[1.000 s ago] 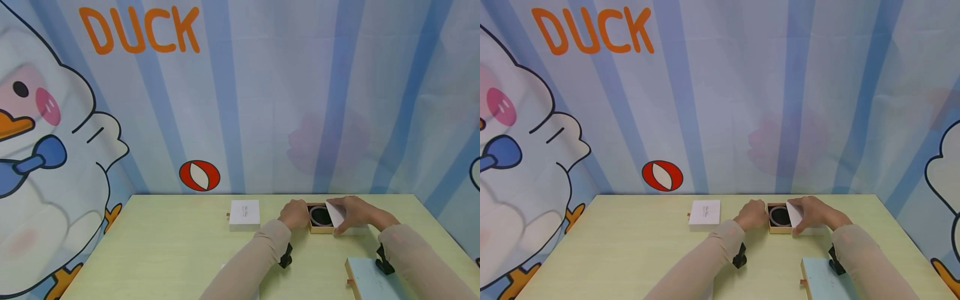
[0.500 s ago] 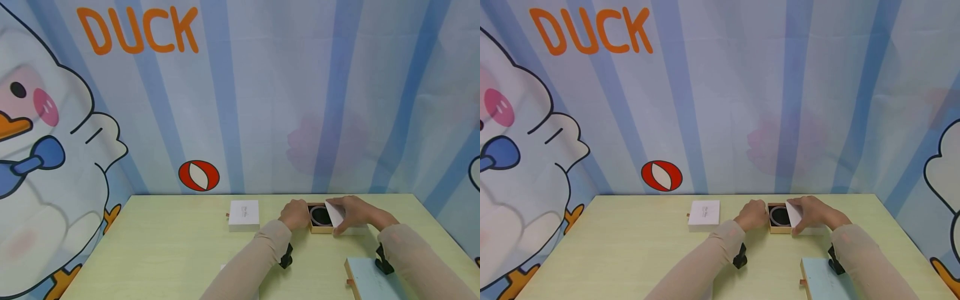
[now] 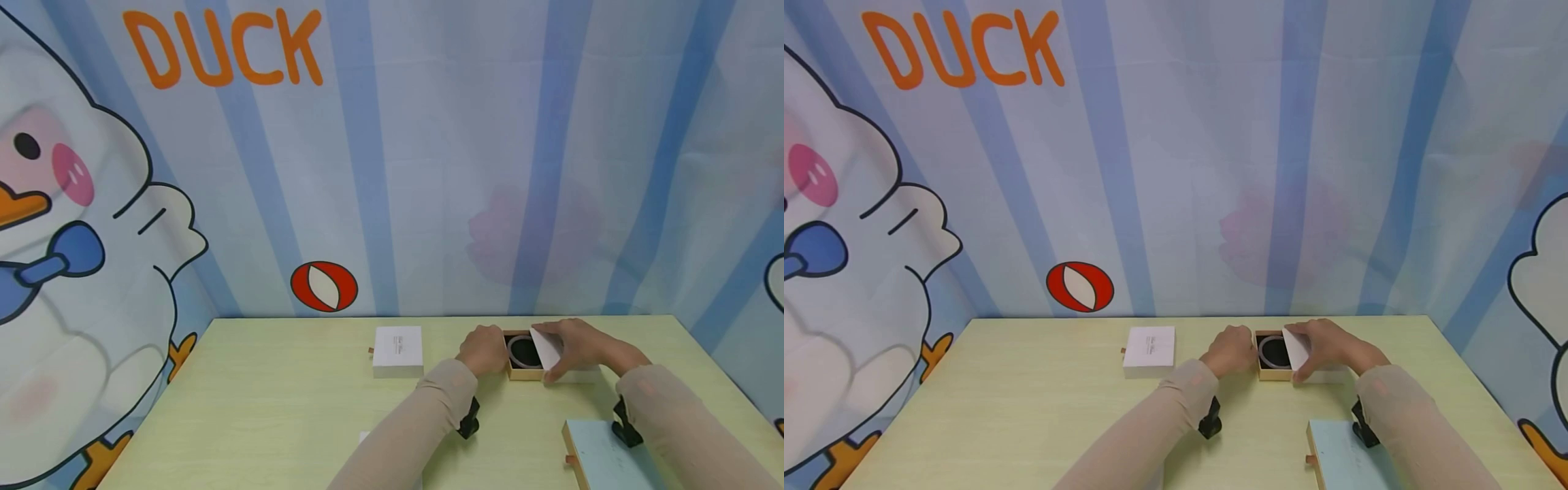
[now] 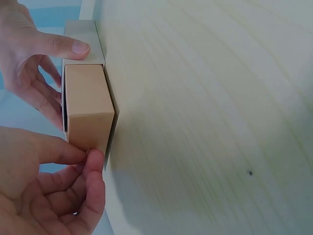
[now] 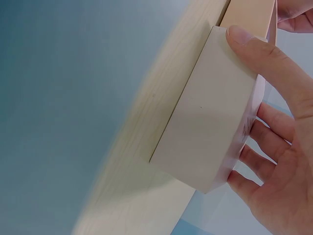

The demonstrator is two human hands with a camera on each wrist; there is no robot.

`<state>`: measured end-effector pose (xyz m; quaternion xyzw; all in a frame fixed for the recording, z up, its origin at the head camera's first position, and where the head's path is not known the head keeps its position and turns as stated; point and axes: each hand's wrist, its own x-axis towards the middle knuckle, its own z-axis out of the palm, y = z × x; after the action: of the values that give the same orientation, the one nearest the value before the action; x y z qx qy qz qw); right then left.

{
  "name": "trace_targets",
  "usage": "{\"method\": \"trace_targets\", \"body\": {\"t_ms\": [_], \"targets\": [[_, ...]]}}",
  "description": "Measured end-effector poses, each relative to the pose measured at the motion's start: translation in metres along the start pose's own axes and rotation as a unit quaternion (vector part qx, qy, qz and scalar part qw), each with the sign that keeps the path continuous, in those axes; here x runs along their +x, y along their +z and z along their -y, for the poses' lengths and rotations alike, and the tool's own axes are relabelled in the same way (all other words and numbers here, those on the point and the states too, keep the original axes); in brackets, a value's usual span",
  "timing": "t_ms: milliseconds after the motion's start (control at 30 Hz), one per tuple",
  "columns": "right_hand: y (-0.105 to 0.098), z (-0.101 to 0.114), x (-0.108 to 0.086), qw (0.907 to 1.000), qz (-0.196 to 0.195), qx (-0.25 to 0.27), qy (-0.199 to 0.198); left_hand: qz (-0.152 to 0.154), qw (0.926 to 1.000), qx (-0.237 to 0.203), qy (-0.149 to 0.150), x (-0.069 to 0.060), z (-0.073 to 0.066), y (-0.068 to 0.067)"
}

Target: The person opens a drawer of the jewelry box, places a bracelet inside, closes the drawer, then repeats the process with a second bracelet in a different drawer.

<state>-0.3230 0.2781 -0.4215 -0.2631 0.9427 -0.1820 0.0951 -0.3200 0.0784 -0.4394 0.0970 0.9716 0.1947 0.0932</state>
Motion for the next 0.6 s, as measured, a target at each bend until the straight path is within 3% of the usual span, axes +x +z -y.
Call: {"method": "trace_targets", "body": {"t_ms": [600], "targets": [[-0.0014,0.0015,-0.0006,0.9999,-0.002,-0.011,-0.011,0.003,1.0,0.0,-0.001,0.0008,-0.0018,0.0011]]}}
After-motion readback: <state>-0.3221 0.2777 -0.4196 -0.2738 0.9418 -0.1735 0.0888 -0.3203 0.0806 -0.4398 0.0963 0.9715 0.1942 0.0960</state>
